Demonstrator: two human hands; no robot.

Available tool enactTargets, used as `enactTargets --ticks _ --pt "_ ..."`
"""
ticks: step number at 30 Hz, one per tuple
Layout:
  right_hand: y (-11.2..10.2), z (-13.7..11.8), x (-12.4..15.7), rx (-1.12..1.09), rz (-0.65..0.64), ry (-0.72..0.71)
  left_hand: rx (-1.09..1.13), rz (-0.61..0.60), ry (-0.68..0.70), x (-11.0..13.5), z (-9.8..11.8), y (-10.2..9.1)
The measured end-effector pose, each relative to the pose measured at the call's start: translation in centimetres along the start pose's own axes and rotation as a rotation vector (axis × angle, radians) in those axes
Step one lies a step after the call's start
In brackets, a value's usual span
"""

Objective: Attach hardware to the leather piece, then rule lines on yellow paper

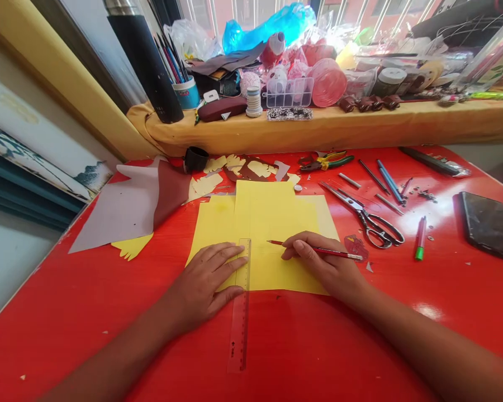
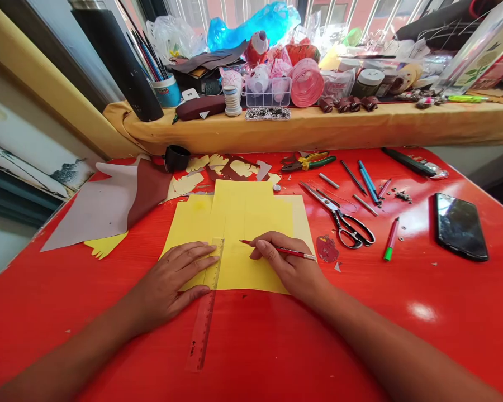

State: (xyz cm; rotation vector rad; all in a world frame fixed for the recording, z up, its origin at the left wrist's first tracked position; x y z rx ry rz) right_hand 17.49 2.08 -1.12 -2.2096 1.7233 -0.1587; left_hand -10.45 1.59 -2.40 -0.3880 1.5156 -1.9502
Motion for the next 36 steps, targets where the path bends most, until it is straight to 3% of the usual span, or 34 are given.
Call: enactTargets --ticks 36 --pt "-0.03 -0.70 -0.22 0.087 -0.043 0.020 0.074 0.026 -0.051 0.17 -0.57 0.09"
Point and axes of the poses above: each hand's wrist, its own x-axis away from the middle knuckle, its own y-axis out of the palm, z = x × y, the point moved 3 cm from there along -x, towards the middle knuckle, and after that the axes turned 4 degrees about -z, right-handed, at the moved point
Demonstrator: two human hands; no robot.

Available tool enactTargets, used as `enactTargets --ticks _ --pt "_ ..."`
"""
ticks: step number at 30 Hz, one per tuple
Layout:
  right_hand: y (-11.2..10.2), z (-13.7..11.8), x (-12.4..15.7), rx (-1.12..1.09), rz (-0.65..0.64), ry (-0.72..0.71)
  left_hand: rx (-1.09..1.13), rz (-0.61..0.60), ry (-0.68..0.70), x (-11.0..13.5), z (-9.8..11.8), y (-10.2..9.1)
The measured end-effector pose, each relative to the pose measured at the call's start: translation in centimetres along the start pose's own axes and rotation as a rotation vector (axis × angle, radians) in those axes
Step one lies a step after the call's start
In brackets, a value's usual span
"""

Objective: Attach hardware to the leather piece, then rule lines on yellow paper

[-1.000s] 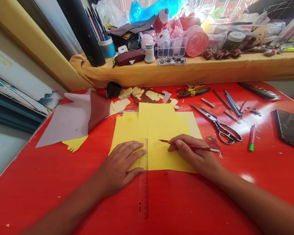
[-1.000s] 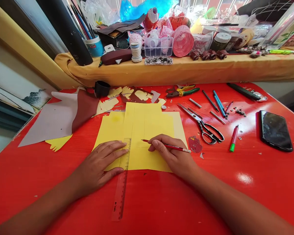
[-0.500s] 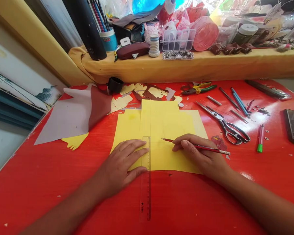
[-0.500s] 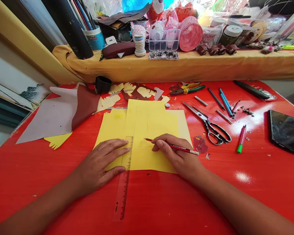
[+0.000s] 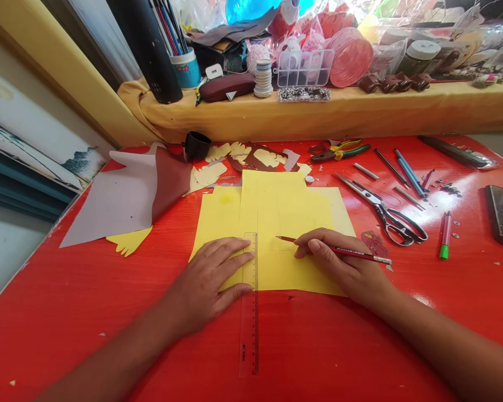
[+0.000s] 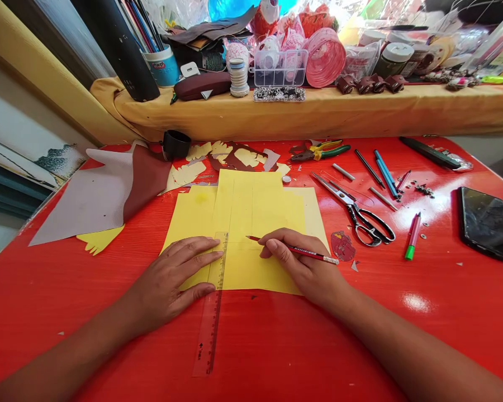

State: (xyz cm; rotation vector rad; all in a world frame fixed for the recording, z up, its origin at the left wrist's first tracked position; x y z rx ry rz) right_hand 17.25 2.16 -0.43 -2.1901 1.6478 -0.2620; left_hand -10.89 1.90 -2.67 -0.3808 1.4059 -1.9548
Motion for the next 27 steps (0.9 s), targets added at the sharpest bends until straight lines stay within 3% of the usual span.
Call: enactTargets --ticks 27 --pt "0.04 -0.08 -0.06 0.017 -0.003 0.001 0.008 -0.006 -0.015 -0.01 0.00 0.01"
Point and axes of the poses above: each hand's wrist, its own x-axis away from the middle knuckle, its own y-axis out of the palm, z = x × y, the point moved 3 cm from there along -x, towards the middle knuckle, and after that the axes turned 4 degrees about -z, right-handed, at the moved point
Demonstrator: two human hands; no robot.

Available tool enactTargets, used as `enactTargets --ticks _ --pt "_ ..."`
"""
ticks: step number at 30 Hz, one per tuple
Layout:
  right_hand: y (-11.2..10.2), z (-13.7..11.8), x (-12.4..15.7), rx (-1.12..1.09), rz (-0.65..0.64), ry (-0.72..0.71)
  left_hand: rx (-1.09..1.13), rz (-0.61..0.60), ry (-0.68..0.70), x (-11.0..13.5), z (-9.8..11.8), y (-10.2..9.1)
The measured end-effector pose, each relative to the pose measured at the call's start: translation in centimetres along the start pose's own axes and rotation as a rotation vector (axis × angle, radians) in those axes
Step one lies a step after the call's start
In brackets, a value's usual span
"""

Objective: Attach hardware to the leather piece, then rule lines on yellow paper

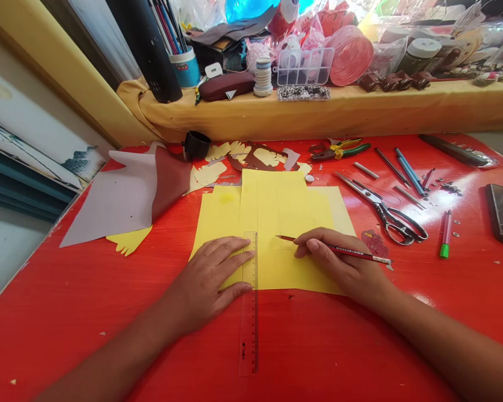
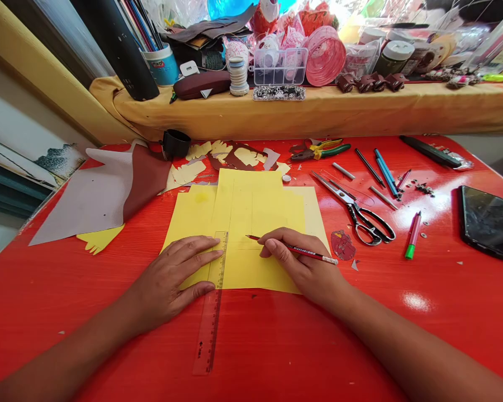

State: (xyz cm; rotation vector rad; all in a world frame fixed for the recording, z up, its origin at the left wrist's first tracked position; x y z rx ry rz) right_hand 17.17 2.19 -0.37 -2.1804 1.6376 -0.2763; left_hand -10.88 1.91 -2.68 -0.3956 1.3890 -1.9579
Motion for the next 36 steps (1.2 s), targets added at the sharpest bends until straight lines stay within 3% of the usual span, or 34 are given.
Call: enactTargets --ticks 12,23,31,36 --pt "-0.1 -0.2 -0.1 -0.017 0.023 0.007 -0.007 -0.002 0.000 0.0 -0.1 0.1" --pt "0.0 0.2 0.0 -0.150 0.152 0.101 0.017 -0.005 -0.009 0.0 -0.1 0.2" --pt "1.5 -2.2 -0.7 -0.142 0.018 0.041 0.029 -0.017 -0.004 -0.1 -0.1 0.2" --pt "2.9 -2.2 -2.1 -0.156 0.044 0.011 0.032 -0.013 0.003 -0.1 0.0 0.1"
Point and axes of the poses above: each hand's wrist, its own x-axis away from the middle knuckle, its own y-axis out of the palm, z = x × y, the point moved 3 cm from there along -x, towards the middle knuckle, and after that the axes turned 4 degrees about -z, right-handed, at the moved point
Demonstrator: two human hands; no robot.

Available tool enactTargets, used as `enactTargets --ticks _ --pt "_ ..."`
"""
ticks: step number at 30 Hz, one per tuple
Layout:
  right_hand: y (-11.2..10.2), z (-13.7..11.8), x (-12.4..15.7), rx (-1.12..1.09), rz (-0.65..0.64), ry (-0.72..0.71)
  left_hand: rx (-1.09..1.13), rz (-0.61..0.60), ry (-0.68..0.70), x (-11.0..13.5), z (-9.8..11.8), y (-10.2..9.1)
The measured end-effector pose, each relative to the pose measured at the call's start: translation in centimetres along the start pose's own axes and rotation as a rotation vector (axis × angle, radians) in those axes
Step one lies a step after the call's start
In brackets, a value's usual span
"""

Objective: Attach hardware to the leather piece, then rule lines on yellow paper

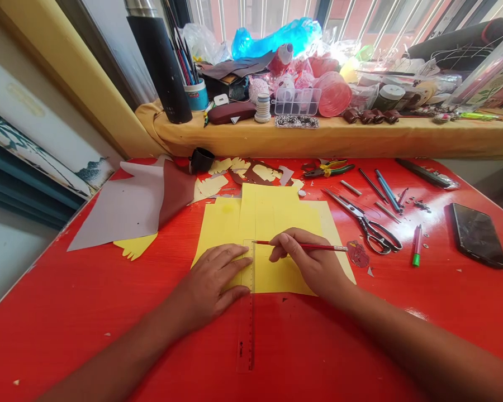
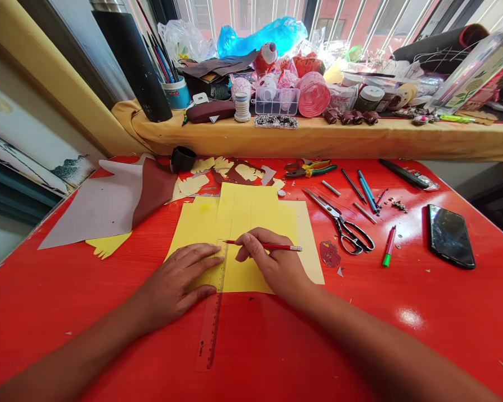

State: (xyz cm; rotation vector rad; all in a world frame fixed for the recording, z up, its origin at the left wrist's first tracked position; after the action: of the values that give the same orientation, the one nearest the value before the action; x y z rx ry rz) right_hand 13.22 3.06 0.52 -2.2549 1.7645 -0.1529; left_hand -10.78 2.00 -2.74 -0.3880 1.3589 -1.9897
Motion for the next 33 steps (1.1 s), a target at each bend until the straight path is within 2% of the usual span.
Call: enactTargets --ticks 7,19,33 --pt "-0.2 1.8 -0.2 0.014 0.119 0.073 -0.019 0.002 0.015 0.1 0.0 0.1" --pt "0.0 2.1 -0.1 0.050 0.047 0.062 -0.022 0.014 0.022 0.1 0.0 0.0" --pt "0.0 2.2 -0.1 0.081 0.031 0.050 -0.012 0.020 0.025 0.0 0.0 0.1"
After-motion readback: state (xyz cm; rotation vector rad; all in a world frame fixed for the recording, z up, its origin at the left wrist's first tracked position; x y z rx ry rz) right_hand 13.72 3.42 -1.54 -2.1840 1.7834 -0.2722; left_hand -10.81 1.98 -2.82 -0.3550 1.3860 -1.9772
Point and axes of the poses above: each hand's wrist, its own x-axis away from the middle knuckle, its own y-axis out of the palm, z = x × y, the point moved 3 cm from there along -x, towards the middle knuckle, and after that the axes turned 4 degrees about -z, right-handed, at the moved point
